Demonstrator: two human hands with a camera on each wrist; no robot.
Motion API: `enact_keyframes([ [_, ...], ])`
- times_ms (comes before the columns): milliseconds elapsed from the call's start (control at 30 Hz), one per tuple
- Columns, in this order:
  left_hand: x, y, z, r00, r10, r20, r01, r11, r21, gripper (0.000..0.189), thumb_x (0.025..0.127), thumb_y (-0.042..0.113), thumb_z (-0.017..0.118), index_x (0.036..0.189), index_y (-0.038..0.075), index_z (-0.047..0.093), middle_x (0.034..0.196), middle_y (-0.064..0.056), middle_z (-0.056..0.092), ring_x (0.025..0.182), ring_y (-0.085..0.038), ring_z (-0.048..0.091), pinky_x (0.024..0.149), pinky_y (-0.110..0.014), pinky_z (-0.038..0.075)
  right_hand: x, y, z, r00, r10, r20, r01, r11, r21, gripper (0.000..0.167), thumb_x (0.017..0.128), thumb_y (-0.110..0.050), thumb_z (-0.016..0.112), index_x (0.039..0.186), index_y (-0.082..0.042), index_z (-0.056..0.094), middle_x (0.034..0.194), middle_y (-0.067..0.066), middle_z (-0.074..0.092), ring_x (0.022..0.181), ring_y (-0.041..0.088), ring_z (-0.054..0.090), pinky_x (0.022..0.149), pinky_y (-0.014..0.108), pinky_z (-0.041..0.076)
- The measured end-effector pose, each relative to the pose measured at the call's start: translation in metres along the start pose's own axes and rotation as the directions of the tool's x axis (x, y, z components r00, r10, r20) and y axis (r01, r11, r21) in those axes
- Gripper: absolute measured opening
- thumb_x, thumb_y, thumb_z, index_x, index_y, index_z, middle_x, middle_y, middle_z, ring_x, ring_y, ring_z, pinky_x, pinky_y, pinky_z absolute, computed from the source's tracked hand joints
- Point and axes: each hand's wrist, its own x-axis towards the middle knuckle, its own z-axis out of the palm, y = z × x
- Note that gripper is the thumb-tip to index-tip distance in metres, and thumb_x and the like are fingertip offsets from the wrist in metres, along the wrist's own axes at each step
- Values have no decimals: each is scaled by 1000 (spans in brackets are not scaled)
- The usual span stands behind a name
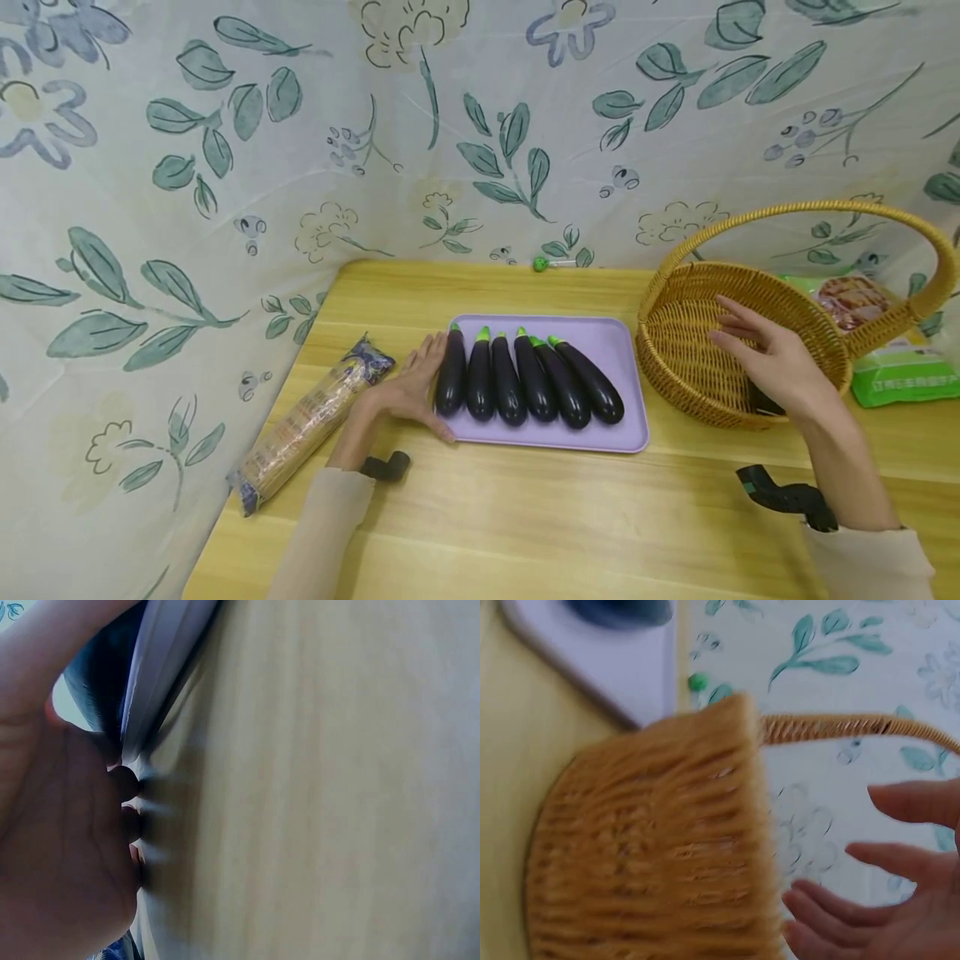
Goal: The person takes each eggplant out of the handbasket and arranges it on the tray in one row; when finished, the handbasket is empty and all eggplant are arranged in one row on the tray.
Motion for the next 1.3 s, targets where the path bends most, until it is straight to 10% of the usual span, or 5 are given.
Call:
enact_keyframes([
  [367, -1, -2, 0, 1000, 1, -6, -1, 1000, -5, 164, 59, 55, 98, 163, 10, -21, 171, -14, -25, 160, -32, -23, 131, -53, -9, 5, 48, -15, 958, 250, -141, -260, 964, -60, 83, 109, -48, 37, 164, -7, -10, 162, 42, -16, 145, 70, -6, 108, 88, 16],
  [667, 0, -2, 0, 1000, 0, -8, 0, 1000, -4, 165, 57, 56, 98, 163, 10, -20, 171, -13, -24, 159, -31, -23, 131, -53, -9, 13, 66, -13, 963, 237, -129, -257, 950, -178, 80, 110, -39, 32, 160, 7, -10, 157, 51, -7, 143, 72, -4, 109, 86, 18],
  [1300, 1, -1, 1, 1000, 0, -3, 0, 1000, -8, 165, 59, 54, 98, 163, 9, -21, 171, -13, -26, 159, -31, -24, 131, -53, -10, 18, 69, -11, 949, 305, -77, -312, 945, -101, 72, 111, -29, 36, 161, 4, -5, 160, 46, -4, 143, 71, 5, 110, 82, 25],
])
